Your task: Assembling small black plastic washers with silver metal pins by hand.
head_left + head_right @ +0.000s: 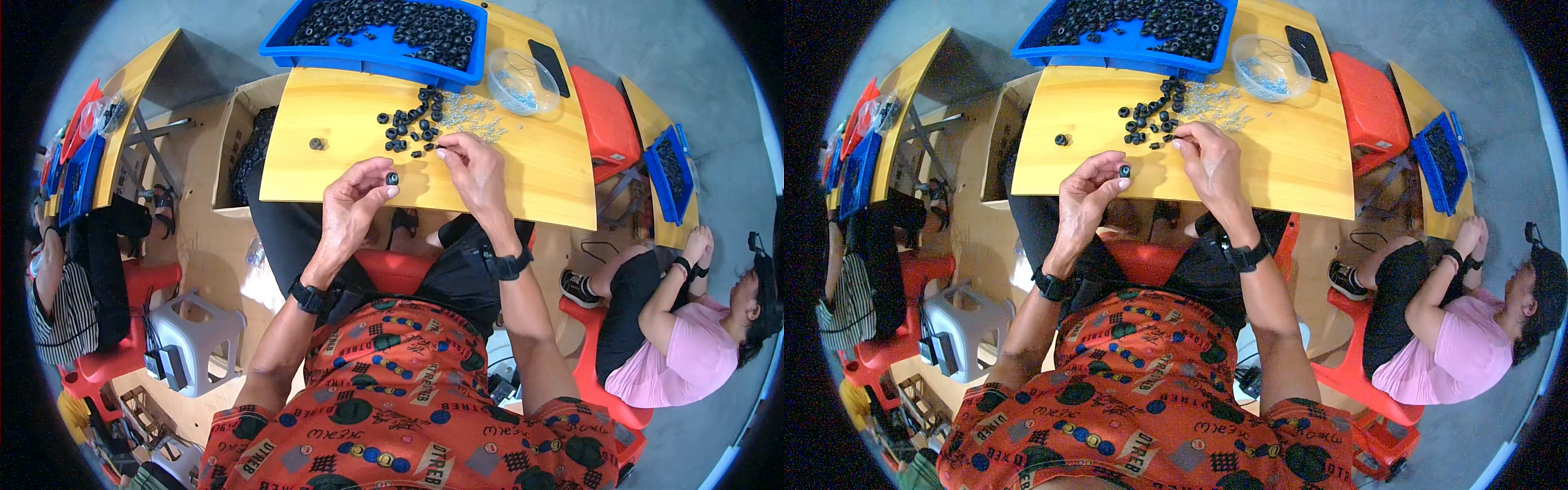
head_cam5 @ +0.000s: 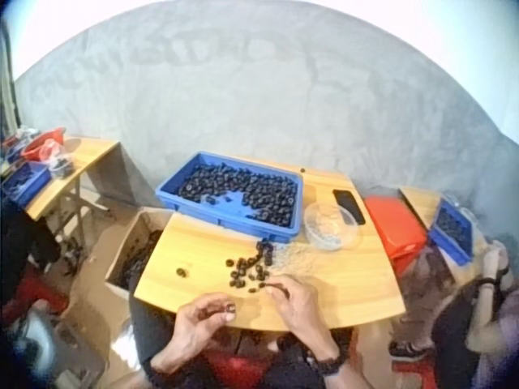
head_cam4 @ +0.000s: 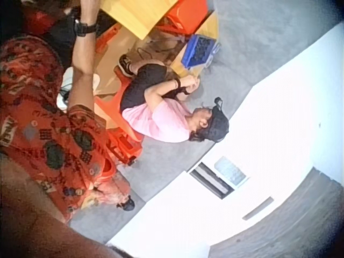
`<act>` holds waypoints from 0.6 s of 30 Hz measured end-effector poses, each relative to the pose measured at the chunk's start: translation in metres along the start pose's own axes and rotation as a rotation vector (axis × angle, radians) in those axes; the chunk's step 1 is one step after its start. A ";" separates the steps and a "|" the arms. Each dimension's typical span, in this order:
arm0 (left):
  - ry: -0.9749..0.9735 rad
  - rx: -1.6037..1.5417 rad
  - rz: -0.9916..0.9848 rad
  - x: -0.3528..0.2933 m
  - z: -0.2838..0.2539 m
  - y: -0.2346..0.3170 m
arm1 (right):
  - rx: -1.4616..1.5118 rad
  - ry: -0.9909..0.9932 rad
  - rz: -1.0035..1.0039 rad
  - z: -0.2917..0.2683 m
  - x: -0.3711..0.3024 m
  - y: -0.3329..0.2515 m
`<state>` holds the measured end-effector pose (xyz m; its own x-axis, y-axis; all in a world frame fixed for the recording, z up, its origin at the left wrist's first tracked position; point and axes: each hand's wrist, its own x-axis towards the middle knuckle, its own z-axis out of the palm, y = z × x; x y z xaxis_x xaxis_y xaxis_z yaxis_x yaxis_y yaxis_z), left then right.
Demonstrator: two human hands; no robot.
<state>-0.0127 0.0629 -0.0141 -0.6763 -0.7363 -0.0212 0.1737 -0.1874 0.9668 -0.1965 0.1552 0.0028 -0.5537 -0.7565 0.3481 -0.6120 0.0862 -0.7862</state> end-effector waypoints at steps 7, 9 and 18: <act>-0.068 -0.035 0.033 -0.007 0.004 0.006 | 0.618 -0.195 0.277 -0.006 -0.025 -0.039; -0.068 -0.035 0.037 -0.008 0.006 0.009 | 0.632 -0.207 0.302 -0.003 -0.030 -0.038; -0.046 -0.092 -0.067 -0.012 0.010 0.013 | 0.803 -0.236 0.392 -0.004 -0.037 -0.037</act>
<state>-0.0098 0.0757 0.0015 -0.7202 -0.6901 -0.0711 0.1907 -0.2954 0.9361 -0.1557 0.1826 0.0217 -0.4550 -0.8884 -0.0618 0.2193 -0.0445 -0.9746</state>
